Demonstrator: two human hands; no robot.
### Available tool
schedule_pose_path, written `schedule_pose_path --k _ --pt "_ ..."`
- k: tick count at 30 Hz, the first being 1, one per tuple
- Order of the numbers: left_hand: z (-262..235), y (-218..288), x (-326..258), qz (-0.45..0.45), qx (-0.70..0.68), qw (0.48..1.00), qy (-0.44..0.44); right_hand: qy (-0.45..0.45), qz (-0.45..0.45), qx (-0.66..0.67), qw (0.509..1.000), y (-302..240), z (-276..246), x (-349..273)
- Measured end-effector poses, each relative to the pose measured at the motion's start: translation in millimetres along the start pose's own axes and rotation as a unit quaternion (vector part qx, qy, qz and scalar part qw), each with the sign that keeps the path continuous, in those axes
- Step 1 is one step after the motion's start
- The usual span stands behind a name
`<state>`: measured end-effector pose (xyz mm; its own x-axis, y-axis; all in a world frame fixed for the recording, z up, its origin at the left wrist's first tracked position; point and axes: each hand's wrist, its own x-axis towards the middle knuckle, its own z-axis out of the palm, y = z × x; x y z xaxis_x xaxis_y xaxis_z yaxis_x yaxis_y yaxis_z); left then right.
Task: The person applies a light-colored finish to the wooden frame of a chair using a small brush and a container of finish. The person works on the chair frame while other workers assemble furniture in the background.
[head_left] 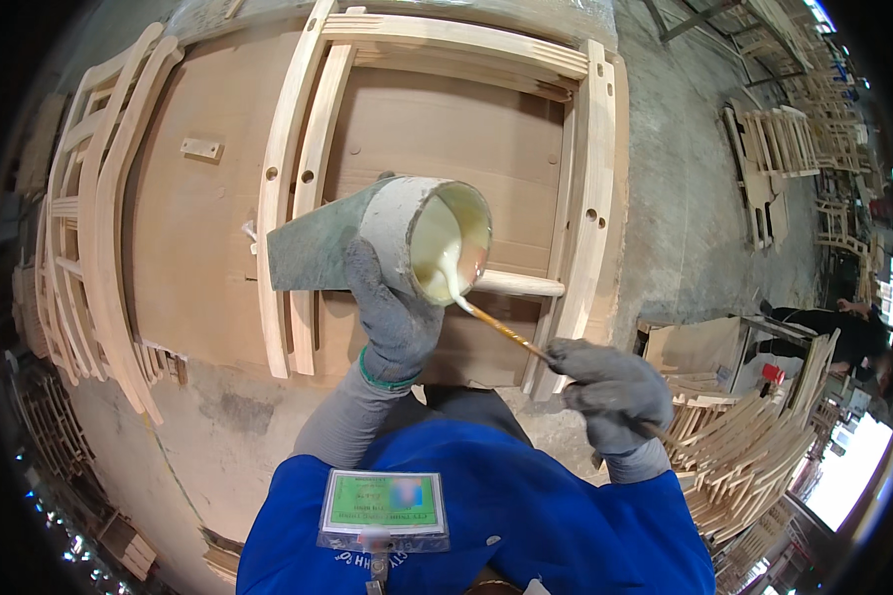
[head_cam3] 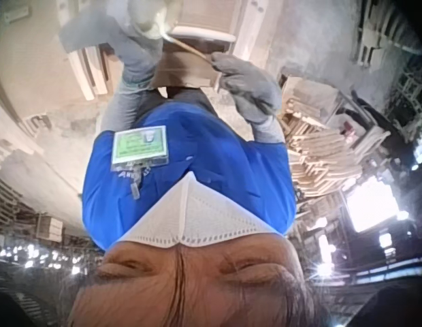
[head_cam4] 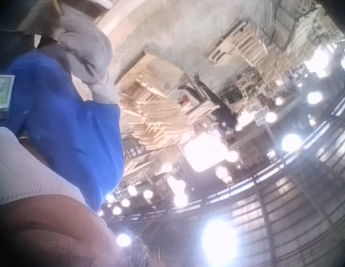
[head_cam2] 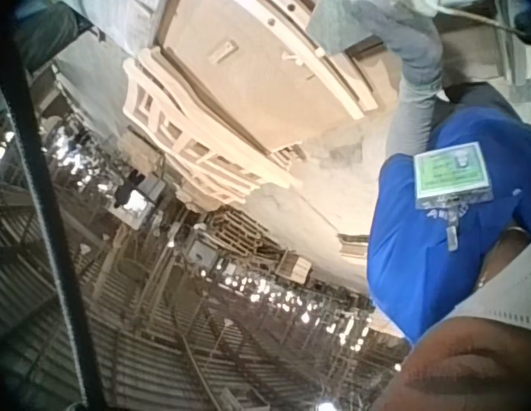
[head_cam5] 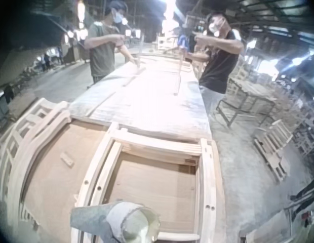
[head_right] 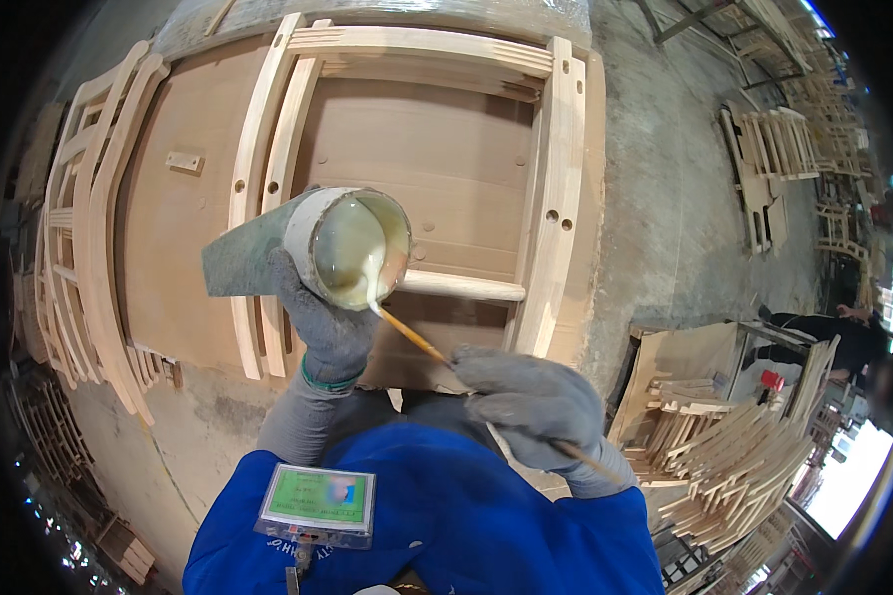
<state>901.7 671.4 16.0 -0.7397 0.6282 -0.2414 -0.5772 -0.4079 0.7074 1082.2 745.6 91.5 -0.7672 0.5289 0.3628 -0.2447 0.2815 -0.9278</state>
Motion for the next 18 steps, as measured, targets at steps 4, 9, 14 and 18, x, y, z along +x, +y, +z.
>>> schedule_pose_path --k 4,9,14,18 --pt "4 5 -4 -0.043 -0.094 0.993 -0.054 0.128 0.121 0.027 0.984 7 13 -1" --pt "-6 13 0 0.117 0.154 0.975 -0.107 0.151 0.087 0.119 0.978 13 11 -1" --pt "-27 -2 4 0.358 0.506 0.775 -0.125 0.121 0.180 0.103 0.971 15 11 14" --pt "-27 -17 14 0.340 0.489 0.798 -0.088 0.137 0.147 0.129 0.971 28 6 12"
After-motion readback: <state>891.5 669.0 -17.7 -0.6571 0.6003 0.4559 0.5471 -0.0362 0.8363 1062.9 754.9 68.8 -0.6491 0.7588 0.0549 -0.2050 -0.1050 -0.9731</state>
